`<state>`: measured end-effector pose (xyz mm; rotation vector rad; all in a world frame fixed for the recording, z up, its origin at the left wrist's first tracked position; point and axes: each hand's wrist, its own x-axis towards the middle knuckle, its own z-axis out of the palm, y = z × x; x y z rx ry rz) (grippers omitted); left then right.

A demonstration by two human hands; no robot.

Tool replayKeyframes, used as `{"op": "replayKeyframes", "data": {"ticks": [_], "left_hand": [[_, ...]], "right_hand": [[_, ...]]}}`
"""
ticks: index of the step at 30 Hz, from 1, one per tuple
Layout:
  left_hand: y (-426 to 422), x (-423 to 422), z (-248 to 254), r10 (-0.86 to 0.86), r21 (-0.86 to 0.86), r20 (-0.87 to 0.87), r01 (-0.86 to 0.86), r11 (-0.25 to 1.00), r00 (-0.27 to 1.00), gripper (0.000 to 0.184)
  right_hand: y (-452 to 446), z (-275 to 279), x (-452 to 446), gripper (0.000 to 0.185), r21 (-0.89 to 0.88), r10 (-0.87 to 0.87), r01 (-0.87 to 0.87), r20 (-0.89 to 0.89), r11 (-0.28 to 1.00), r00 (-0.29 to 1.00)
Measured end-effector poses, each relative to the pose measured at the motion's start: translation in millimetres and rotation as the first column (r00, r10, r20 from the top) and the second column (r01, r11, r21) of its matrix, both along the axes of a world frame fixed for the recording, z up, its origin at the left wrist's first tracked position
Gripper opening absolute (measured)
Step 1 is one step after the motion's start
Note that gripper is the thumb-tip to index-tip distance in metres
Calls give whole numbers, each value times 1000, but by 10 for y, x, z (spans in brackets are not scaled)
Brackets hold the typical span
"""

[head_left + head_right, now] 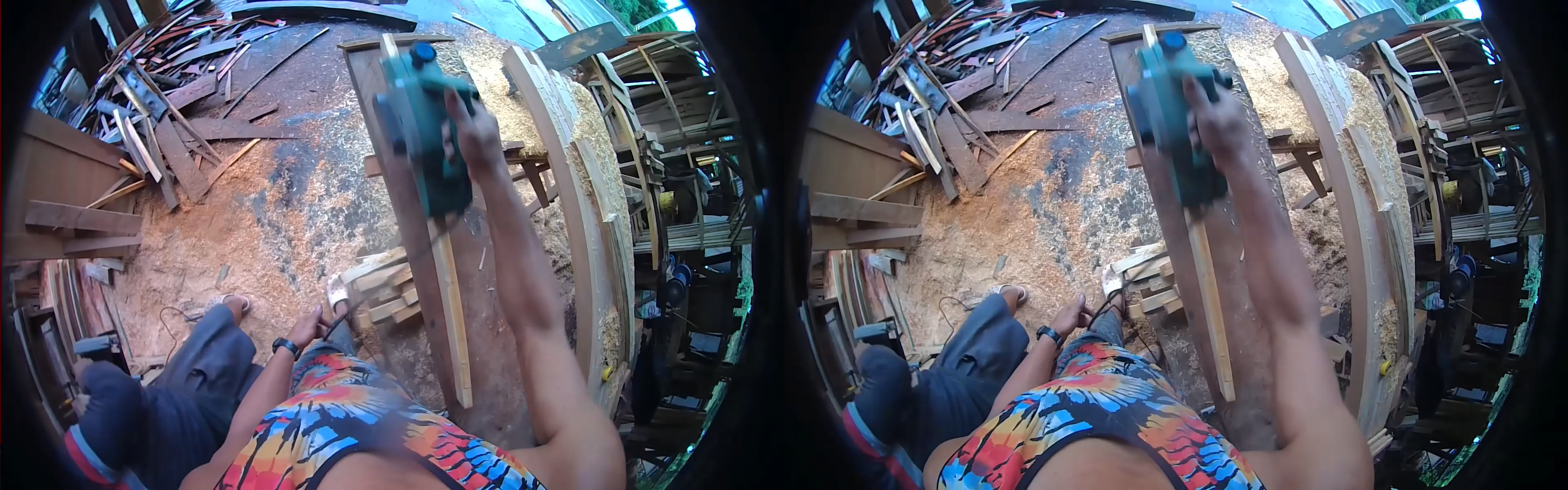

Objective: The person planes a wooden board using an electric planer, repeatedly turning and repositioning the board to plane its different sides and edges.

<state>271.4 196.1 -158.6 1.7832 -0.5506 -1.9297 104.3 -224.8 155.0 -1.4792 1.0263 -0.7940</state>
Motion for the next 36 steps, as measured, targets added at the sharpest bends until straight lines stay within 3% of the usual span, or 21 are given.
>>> {"op": "replayKeyframes", "data": {"ticks": [1,4,5,7,9,11,12,13,14,15,17,20,21,27,29,31,33,34,36], "left_hand": [[74,-36,-70,-124,47,82,120,992,989,73],[189,-231,-244,-437,-26,330,471,882,837,78],[171,-330,-234,-431,-147,396,519,842,811,80],[93,-615,-252,-396,-242,451,537,808,800,79],[-125,-916,11,-451,-229,342,538,811,825,73],[-329,-1246,828,-425,-357,342,534,766,838,68],[-370,-1479,533,-367,-478,316,481,735,875,64],[-397,-1704,1119,-266,-444,242,350,825,933,64],[-462,-1944,888,-199,-528,352,370,764,915,65],[-451,-2139,1390,-126,-509,332,290,811,935,69],[-443,-2497,1809,-112,-455,476,353,818,873,78],[-477,-2932,1777,-515,-182,595,727,662,617,88],[-409,-3003,1889,-523,-170,628,758,630,576,84],[-132,-3100,1542,-219,-381,677,589,713,703,51],[-3,-2841,1704,-235,-522,293,361,773,927,34],[130,-2644,1893,-146,-499,-154,51,865,977,21],[257,-2538,2235,-40,-414,-557,-235,880,830,30],[306,-2480,2445,-16,-435,-586,-298,849,810,35],[342,-2361,2869,-44,-351,-809,-421,836,587,43]], "right_hand": [[324,-8,-269,45,-20,-3,3,-5,1000,1000],[1342,-55,-1144,38,32,-58,58,12,998,998],[1689,-70,-1457,39,23,-78,79,-27,997,997],[2413,21,-2005,40,84,-147,151,-52,985,988],[3069,91,-2538,30,141,-170,178,-67,974,983],[3678,207,-2939,25,169,-241,270,-177,948,954],[3971,184,-3161,26,185,-305,346,-217,920,927],[4238,197,-3331,28,186,-354,394,-215,900,910],[4491,186,-3521,27,194,-384,428,-225,883,895],[4724,183,-3678,26,176,-407,461,-273,870,872],[5146,143,-3941,27,165,-465,527,-303,834,831],[5571,34,-4242,29,142,-542,585,-253,798,801],[5686,-2,-4321,29,110,-553,589,-241,801,797],[6027,-101,-4500,40,56,-573,645,-405,762,713],[6082,-151,-4528,45,66,-562,652,-447,755,696],[6083,-165,-4540,45,74,-569,665,-455,743,685],[6089,-183,-4586,42,74,-565,666,-466,742,681],[6064,-198,-4618,38,70,-559,660,-471,748,683],[6007,-214,-4652,33,69,-541,642,-475,763,694]]}}
